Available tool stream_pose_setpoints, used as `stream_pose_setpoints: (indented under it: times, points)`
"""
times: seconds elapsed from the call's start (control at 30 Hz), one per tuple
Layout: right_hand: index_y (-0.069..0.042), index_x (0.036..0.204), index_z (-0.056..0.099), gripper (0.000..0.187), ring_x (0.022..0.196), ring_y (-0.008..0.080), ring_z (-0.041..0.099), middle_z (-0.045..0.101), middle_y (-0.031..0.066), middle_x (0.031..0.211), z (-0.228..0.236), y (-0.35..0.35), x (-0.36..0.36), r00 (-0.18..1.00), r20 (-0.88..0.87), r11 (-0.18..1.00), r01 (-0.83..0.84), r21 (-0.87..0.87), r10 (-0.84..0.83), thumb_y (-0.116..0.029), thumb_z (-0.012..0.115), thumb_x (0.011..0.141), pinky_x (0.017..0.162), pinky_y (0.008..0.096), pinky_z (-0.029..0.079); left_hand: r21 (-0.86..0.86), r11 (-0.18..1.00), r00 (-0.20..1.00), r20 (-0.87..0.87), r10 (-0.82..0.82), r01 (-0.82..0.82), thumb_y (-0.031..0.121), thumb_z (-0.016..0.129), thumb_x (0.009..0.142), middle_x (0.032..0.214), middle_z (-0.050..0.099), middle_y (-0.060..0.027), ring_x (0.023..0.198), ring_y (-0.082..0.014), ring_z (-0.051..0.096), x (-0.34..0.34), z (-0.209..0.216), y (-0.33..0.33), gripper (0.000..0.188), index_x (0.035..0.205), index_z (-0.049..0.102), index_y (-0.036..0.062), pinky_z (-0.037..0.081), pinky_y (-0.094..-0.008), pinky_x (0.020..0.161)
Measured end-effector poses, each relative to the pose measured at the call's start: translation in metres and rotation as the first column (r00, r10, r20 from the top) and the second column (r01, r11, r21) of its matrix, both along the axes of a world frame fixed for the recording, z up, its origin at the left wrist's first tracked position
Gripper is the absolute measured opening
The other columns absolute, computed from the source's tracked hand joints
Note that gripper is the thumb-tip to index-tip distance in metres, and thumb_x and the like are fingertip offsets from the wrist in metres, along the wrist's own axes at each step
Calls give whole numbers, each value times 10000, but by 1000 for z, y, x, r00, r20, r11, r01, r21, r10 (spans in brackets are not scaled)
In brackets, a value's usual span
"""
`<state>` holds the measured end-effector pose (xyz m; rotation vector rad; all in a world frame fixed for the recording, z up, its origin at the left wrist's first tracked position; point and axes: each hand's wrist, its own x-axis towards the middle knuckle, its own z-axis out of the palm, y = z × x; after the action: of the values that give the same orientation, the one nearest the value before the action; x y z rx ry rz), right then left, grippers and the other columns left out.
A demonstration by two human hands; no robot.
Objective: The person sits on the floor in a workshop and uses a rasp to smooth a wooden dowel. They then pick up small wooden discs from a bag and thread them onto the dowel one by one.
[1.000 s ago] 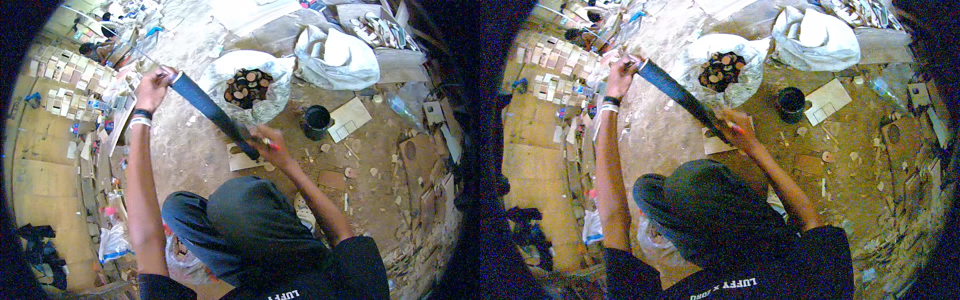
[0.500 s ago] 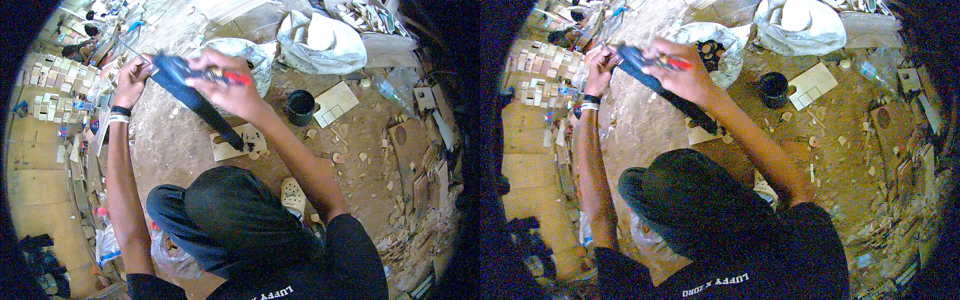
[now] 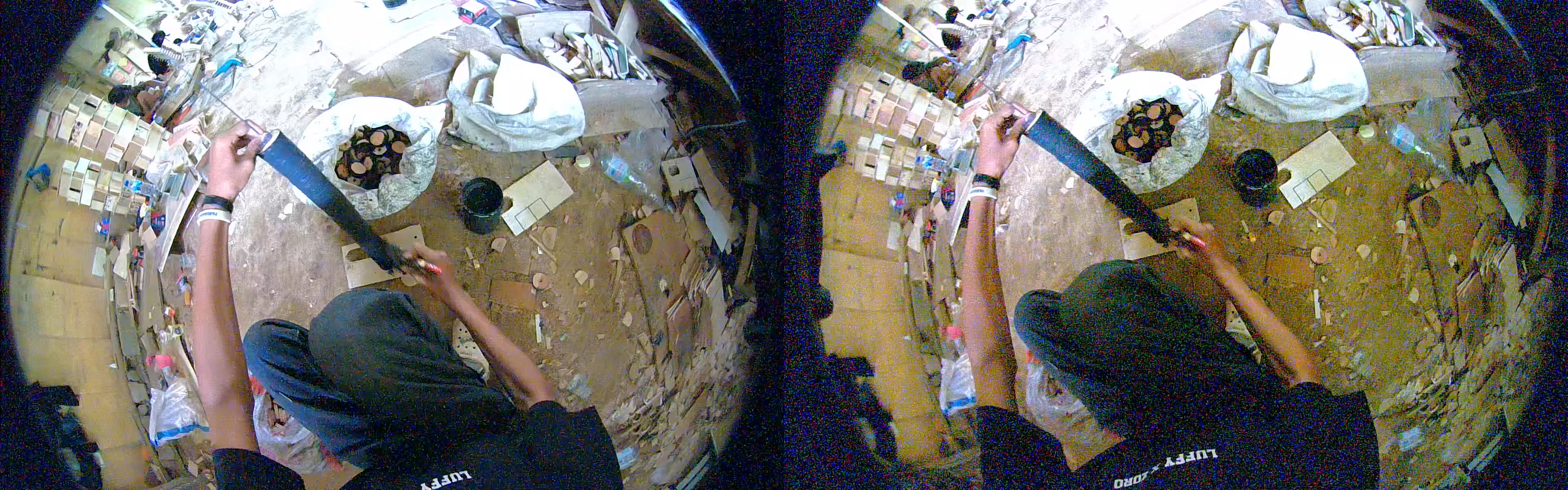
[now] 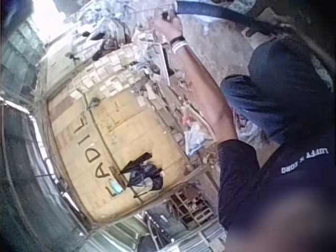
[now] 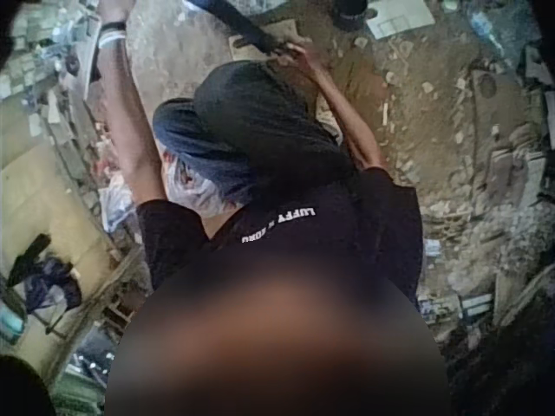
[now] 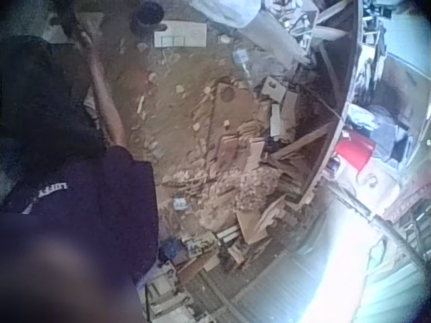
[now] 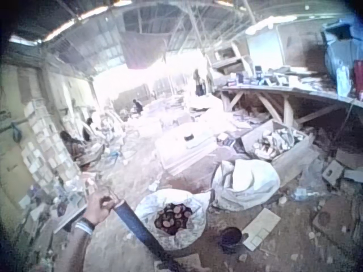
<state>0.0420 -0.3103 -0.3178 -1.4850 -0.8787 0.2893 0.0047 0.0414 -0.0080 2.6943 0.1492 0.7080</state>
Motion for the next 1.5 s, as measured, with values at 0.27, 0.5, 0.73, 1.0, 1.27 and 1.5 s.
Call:
stream_pose_setpoints:
  times: [0.27, 0.5, 0.73, 1.0, 1.27, 1.5]
  points:
    - [-5, 958, 620, 201, 1040, 239, 691, 693, 146, 982, 206, 100, 71, 996, 67, 848, 12, 530, -56, -11, 778, 836, 896, 331, 525, 47, 999, 999, -48, 11, -9, 26, 684, 889, 872, 672, -85, 796, -184, 656, 21, 3, -21, 60, 940, 652, 32, 520, -311, 721]
    - [-42, 921, 606, 238, 802, 165, 662, 685, 74, 822, 33, 13, 8, 994, -109, 978, -44, -204, 22, -57, 804, 789, 709, 321, 518, 31, 1000, 1000, 20, -8, 8, 23, 697, 845, 809, 658, -145, 709, -259, 665, 24, 7, -27, 61, 870, 645, 2, 514, -350, 652]
    - [-22, 901, 580, 255, 869, 157, 665, 700, 89, 906, 102, 33, 22, 998, 68, 999, 5, 50, -9, -47, 808, 789, 741, 311, 520, 111, 970, 969, -97, 227, -216, 189, 722, 861, 607, 611, -141, 559, -240, 629, 16, 18, -37, 213, 782, 672, -1, 489, -375, 563]
    - [-22, 918, 571, 226, 1106, 237, 676, 683, 114, 957, 214, 101, 49, 995, 80, 871, 14, 490, -61, 0, 779, 832, 900, 345, 523, 75, 964, 962, -87, 260, -254, 218, 748, 819, 645, 664, -141, 624, -253, 685, 19, 15, -29, 220, 724, 705, 24, 542, -363, 624]
    - [-51, 974, 638, 256, 768, 182, 605, 646, 102, 852, -44, 2, -17, 913, -398, 996, -75, 41, 86, -100, 799, 781, 682, 328, 481, 244, 873, 904, 34, 427, -421, 266, 752, 786, 700, 686, -202, 688, -372, 701, 20, -8, -6, 259, 726, 719, 16, 570, -449, 719]
    - [-24, 1092, 617, 280, 772, 205, 597, 648, 106, 913, -7, -37, 48, 972, 183, 933, 197, -302, -146, -166, 716, 872, 700, 336, 470, 160, 867, 881, 47, 471, -472, 210, 753, 788, 741, 694, -213, 730, -353, 713, 3, -6, -15, 202, 754, 722, 14, 571, -421, 723]
